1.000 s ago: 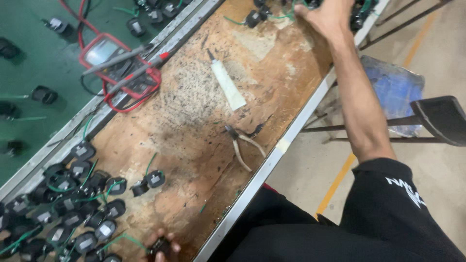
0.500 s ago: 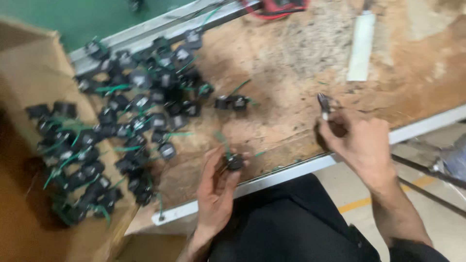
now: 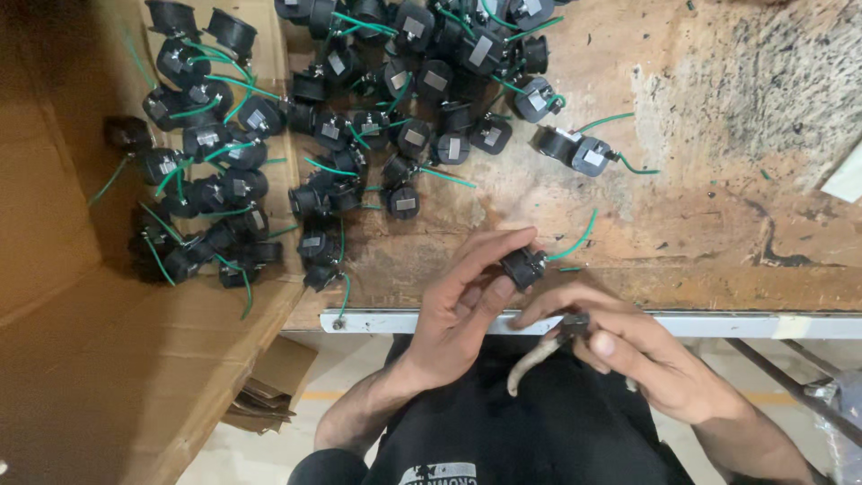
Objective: The person tests small black cylindrical electronic components with green wires using a multimeter. They pick up components, connect probes, observe readings, and place tested units aside. The person also uses pliers to trim wires and applies adhesive from a tube to some components.
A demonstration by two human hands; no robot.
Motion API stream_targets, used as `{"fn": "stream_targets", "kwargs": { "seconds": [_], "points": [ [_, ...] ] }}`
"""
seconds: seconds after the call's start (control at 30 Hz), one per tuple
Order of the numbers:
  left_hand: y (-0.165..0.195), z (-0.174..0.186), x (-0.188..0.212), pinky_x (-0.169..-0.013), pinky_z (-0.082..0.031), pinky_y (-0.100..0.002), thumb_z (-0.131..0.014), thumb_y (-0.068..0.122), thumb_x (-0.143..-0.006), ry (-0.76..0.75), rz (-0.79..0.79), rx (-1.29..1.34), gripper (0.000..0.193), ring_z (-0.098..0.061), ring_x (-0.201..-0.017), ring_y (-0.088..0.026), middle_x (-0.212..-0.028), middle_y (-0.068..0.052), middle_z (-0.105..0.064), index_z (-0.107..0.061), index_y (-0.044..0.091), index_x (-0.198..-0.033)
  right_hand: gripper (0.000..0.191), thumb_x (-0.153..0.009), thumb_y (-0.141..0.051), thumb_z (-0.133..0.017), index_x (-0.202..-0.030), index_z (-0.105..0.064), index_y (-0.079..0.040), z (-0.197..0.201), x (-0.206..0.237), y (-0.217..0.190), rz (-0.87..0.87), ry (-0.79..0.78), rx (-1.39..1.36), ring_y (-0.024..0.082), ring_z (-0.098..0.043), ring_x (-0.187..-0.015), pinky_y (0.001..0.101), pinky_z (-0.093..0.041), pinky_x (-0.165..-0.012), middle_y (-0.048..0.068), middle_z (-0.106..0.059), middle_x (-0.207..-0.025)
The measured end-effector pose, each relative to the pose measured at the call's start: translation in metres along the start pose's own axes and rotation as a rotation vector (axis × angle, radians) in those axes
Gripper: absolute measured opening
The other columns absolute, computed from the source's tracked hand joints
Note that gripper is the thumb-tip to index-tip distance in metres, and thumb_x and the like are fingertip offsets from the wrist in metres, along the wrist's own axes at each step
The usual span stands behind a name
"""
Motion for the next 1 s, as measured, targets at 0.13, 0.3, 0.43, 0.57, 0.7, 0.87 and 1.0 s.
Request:
{"fn": "stream_targets", "kwargs": {
  "seconds": [0.13,0.3,0.43,0.57,0.7,0.87,1.0],
  "points": [
    [0.001,0.000,0.001,-0.112,-0.049,-0.029,-0.049,0.012,-0.116,-0.047,0.030,0.014,0.037,-0.057,-0.133,-0.016,-0.147,-0.009,-0.049,-0.052,0.001,-0.152,0.058,-0.106,-0.039,-0.040,-0.129,-0.059,0.010,-0.024,-0.022,0.014,-0.125,-0.129,-0.382,0.030,-0.069,-0.105,0.0398,-0.055,-0.092,0.023,-0.069,-0.124],
    [0.008,0.000,-0.001,-0.113,-0.048,-0.032,-0.048,0.021,-0.118,-0.118,-0.023,-0.208,0.033,-0.059,-0.127,-0.019,-0.137,-0.009,-0.056,-0.056,0.004,-0.145,0.056,-0.111,-0.037,-0.040,-0.116,-0.063,0.013,-0.028,-0.025,0.018,-0.120,-0.175,-0.507,0.037,-0.074,-0.091,0.0430,-0.061,-0.081,0.033,-0.072,-0.111],
    [0.013,-0.001,-0.004,-0.114,-0.045,-0.034,-0.048,0.023,-0.117,-0.160,-0.129,-0.415,0.027,-0.058,-0.127,-0.022,-0.132,-0.009,-0.061,-0.059,0.006,-0.135,0.058,-0.113,-0.036,-0.039,-0.113,-0.063,0.016,-0.032,-0.020,0.017,-0.135,-0.210,-0.596,0.041,-0.075,-0.093,0.0448,-0.064,-0.081,0.038,-0.070,-0.110],
    [0.007,-0.003,-0.002,-0.113,-0.047,-0.034,-0.050,0.020,-0.118,-0.166,-0.113,-0.328,0.022,-0.059,-0.126,-0.021,-0.130,-0.007,-0.061,-0.062,0.007,-0.131,0.052,-0.110,-0.033,-0.039,-0.110,-0.061,0.014,-0.034,-0.019,0.020,-0.203,-0.186,-0.691,0.043,-0.074,-0.098,0.0450,-0.064,-0.084,0.039,-0.069,-0.110],
    [0.000,-0.003,0.000,-0.109,-0.048,-0.033,-0.054,0.015,-0.116,-0.169,-0.082,-0.250,0.019,-0.061,-0.121,-0.020,-0.127,-0.007,-0.061,-0.062,0.007,-0.131,0.052,-0.109,-0.032,-0.040,-0.108,-0.064,0.015,-0.030,-0.020,0.022,-0.211,-0.183,-0.639,0.043,-0.074,-0.099,0.0454,-0.065,-0.085,0.038,-0.070,-0.110],
    [-0.003,-0.003,0.001,-0.108,-0.049,-0.033,-0.055,0.012,-0.114,-0.158,-0.105,-0.274,0.018,-0.061,-0.120,-0.020,-0.126,-0.008,-0.060,-0.063,0.006,-0.129,0.052,-0.109,-0.033,-0.040,-0.104,-0.065,0.012,-0.027,-0.018,0.027,-0.245,-0.198,-0.610,0.037,-0.076,-0.090,0.0418,-0.065,-0.073,0.030,-0.071,-0.099],
    [-0.006,-0.005,0.001,-0.105,-0.051,-0.031,-0.055,0.013,-0.115,-0.125,-0.098,-0.199,0.017,-0.061,-0.119,-0.019,-0.126,-0.008,-0.059,-0.062,0.005,-0.128,0.051,-0.108,-0.034,-0.039,-0.096,-0.066,0.008,-0.019,-0.011,0.033,-0.251,-0.099,-0.484,0.027,-0.072,-0.071,0.0341,-0.058,-0.058,0.022,-0.073,-0.085]
  ]
}}
Point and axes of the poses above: each hand's wrist, its own x-axis away from the middle knuckle, its own z-axis out of the back of the hand, y = z × x, the point moved 8 cm from there along -x, towards the middle knuckle
